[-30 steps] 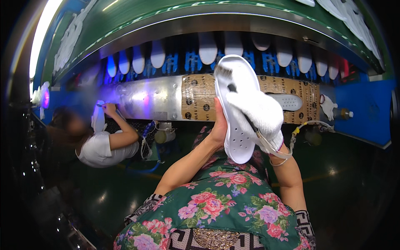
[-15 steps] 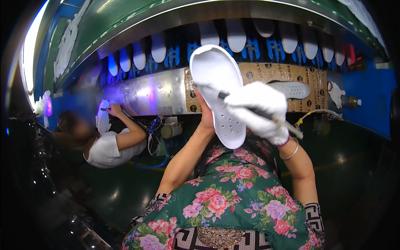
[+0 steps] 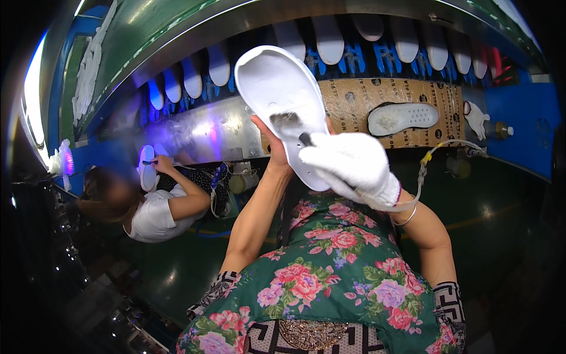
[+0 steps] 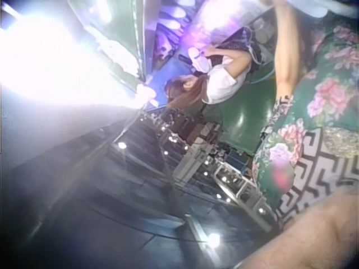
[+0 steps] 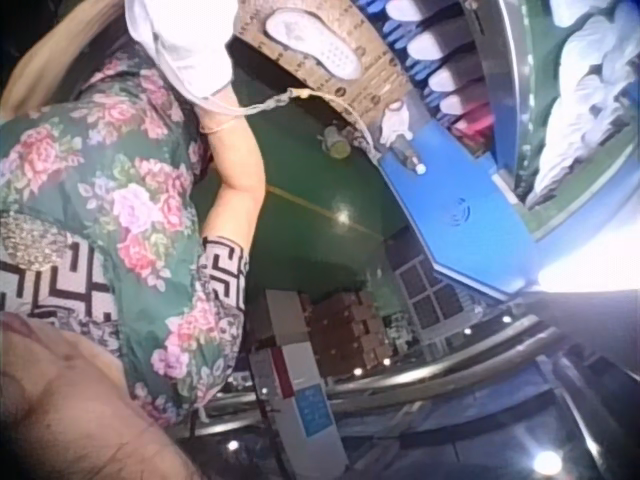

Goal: The person picks up white shoe insoles from a conveyor belt, applies a liquid coating to the underside using a brush, and then places the finished insoles onto a higher conveyor track.

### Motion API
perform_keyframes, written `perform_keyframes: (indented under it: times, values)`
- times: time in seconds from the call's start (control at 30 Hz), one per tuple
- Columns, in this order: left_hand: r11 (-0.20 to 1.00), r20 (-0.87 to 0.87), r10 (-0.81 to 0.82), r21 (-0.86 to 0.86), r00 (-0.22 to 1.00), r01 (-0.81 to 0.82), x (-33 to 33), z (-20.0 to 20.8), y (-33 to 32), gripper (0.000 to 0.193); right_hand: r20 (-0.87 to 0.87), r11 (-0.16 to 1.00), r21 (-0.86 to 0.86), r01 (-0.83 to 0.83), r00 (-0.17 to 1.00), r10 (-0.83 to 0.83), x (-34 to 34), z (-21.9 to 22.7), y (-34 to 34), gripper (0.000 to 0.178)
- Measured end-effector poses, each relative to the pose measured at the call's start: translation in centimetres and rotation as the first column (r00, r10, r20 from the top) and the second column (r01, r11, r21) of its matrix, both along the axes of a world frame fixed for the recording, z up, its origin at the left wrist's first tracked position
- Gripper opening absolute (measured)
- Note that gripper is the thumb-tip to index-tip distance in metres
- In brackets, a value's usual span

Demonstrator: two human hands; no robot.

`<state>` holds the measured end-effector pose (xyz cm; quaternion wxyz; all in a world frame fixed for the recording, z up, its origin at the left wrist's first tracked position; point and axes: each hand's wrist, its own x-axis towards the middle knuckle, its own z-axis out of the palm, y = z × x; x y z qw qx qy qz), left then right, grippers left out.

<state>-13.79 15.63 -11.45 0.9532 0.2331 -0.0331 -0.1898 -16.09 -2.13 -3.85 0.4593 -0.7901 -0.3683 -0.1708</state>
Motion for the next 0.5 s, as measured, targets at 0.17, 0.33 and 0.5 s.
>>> perform_keyframes:
  times: [0.17,0.33,0.5]
  values:
    - [0.991,0.006,-0.015,-0.130,1.000,0.016,0.6,-1.0,0.8,0.124,-0.283,0.932,0.357,-0.060,0.944,0.169,0.4,0.3,0.1,0.022]
    - [0.977,0.086,-0.024,-0.211,0.996,0.042,2.0,-0.9,0.4,0.124,-0.018,0.990,0.137,0.023,1.000,-0.021,-1.4,-1.5,1.3,0.031]
    - [0.932,0.111,0.069,-0.362,0.991,-0.024,2.4,0.4,0.1,0.128,-0.314,0.927,0.371,-0.058,0.932,0.183,-0.9,0.0,0.4,0.026]
